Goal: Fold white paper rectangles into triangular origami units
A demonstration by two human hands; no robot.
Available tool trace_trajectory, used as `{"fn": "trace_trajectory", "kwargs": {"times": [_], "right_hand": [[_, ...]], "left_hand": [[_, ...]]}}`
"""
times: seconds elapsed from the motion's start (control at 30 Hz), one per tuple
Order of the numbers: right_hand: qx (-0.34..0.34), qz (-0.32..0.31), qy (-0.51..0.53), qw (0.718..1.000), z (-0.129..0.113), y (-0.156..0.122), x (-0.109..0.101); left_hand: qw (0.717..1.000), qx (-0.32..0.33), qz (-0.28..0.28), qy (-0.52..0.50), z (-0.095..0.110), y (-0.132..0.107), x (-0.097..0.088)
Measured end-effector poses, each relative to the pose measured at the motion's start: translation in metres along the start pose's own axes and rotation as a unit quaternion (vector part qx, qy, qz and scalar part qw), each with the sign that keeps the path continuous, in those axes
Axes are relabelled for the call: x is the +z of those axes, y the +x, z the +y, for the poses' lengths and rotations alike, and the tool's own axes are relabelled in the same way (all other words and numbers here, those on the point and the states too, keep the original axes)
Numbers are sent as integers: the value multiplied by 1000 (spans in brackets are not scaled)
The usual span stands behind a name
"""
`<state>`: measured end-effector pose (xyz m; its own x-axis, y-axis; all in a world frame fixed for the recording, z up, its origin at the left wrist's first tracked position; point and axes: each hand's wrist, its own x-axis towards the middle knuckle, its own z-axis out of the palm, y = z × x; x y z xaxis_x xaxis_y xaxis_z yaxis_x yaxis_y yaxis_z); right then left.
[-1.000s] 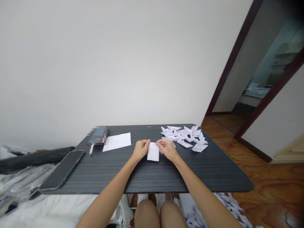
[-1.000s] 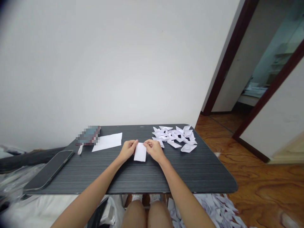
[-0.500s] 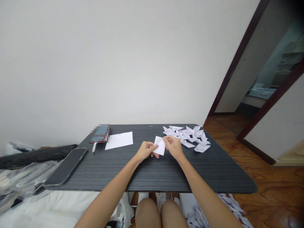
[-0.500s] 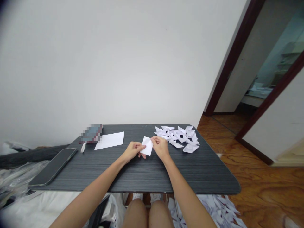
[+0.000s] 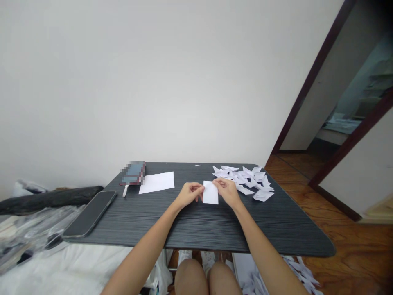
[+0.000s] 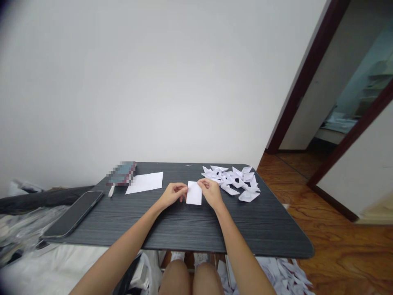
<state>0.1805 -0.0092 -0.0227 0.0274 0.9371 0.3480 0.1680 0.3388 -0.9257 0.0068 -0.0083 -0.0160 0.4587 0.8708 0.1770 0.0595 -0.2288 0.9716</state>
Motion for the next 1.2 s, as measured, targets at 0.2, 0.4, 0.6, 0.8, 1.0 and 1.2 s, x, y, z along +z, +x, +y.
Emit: {"fn": "trace_trajectory", "kwargs": {"times": [0.2,0.4,0.6,0.8,1.0,1.2], "right_hand": [[-78,-12,-72,994,-8,-7,7],[-135,10,-88,987,-12,-8,12],[-45,-12,64,997,-7,-7,19],[-75,3,102,992,-12,-7,21],[-6,-44,138,990,-8,-6,23],[-13,-60,41,997,-7,-8,20]], "left_hand": [[996,18,86,14,-3,-1,4],[991,25,121,43,-2,-2,6],[978,47,190,76,-8,-2,9],[974,56,215,48,-9,-1,11],[978,49,200,-23,-5,-1,16],[982,55,172,-56,1,-1,14]]}}
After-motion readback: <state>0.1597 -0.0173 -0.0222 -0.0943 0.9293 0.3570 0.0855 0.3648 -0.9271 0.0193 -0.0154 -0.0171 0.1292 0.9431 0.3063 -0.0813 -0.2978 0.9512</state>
